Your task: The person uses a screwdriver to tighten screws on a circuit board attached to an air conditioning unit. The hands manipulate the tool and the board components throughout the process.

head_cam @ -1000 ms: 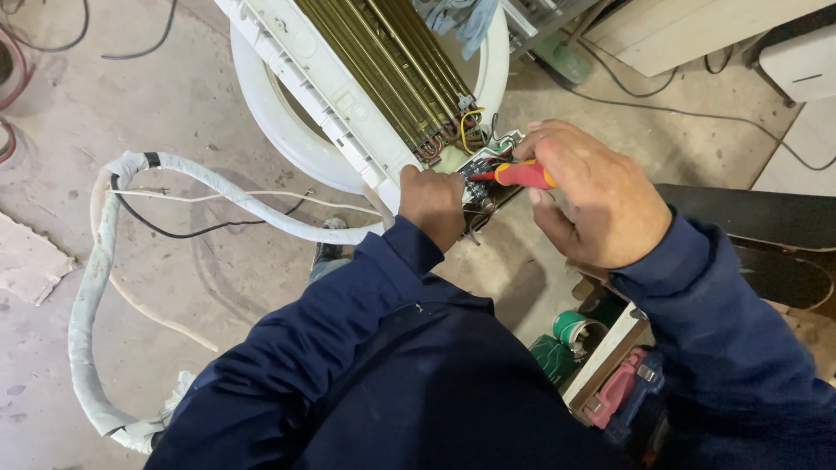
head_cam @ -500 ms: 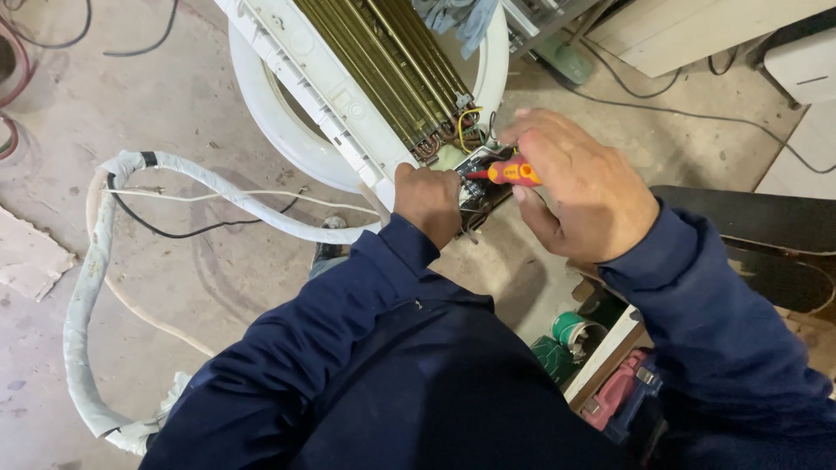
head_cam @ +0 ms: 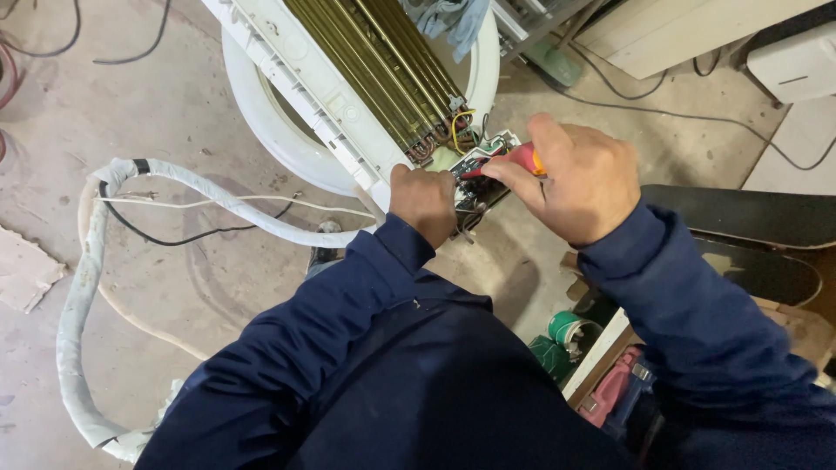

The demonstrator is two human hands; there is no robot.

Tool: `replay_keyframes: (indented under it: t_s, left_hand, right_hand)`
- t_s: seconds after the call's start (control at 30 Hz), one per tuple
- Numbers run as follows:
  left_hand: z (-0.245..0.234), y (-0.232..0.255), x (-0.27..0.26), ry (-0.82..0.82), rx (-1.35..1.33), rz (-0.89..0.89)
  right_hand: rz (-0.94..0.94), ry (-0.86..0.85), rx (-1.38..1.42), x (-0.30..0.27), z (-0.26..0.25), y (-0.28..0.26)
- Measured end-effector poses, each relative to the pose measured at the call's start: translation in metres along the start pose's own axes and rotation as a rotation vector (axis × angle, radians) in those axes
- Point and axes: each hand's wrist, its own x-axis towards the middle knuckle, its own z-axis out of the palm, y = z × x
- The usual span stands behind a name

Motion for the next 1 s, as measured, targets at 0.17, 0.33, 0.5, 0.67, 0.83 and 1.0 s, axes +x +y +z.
replay_keyframes:
  t_s: [0.17, 0.33, 0.5, 0.67, 0.83, 1.0]
  left_hand:
    - [0.008, -0.003, -0.001, -0.011, 0.001, 0.004]
    - [0.006, -0.002, -0.002, 0.023, -0.023, 0.004]
    - [0.002, -0.002, -0.001, -0.014, -0.007, -0.004]
    - [0.003, -0.002, -0.001, -0.008, -0.018, -0.004]
    - [0.001, -0.002, 0.0, 0.036, -0.007, 0.015]
    - [0.001, -0.002, 0.001, 0.037, -0.023, 0.022]
  right_hand:
    - [-0.303, 0.211, 0.161, 0.009, -0.026, -0.018]
    - [-0.205, 0.226, 0.116, 0.0, -0.002, -0.001]
    - [-0.468, 0.345, 0.229, 0.011, -0.031, -0.019]
    - [-0.163, 0.133, 0.129, -0.001, -0.003, -0.002]
    - [-0.239, 0.161, 0.217, 0.004, -0.021, -0.011]
    - [0.161, -0.071, 0.001, -0.003, 0.003, 0.0]
